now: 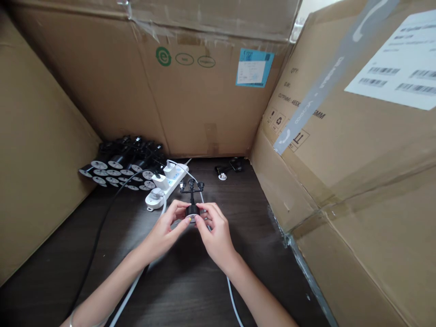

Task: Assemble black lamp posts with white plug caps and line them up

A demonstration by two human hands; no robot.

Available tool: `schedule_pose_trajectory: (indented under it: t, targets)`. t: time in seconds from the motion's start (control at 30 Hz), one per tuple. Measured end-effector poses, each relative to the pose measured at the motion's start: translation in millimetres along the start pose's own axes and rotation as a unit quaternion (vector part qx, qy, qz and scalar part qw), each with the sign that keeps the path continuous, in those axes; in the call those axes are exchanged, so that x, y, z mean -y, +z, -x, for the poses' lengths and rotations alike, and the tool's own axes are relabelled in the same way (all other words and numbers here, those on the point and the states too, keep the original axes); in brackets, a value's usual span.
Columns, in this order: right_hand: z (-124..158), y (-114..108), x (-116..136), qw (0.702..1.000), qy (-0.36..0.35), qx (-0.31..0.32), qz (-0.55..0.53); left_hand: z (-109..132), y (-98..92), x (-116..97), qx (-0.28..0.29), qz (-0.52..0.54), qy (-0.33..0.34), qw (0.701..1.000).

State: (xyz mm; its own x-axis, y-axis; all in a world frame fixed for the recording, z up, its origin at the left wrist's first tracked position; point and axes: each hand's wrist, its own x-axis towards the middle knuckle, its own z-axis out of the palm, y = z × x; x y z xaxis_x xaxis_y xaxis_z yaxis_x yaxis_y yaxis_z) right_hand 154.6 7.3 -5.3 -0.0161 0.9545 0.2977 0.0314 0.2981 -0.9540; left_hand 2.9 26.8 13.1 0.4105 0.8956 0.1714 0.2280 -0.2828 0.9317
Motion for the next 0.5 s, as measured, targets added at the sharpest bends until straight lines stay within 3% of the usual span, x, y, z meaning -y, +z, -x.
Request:
schedule_pose_trajectory:
  t: [0.5]
  targets:
    - [-0.4,-1.0,1.7,1.0,-0.008,0.0,0.002,0.5,-0.5,-0.8,-0.018,-0.023,0.008,1.0]
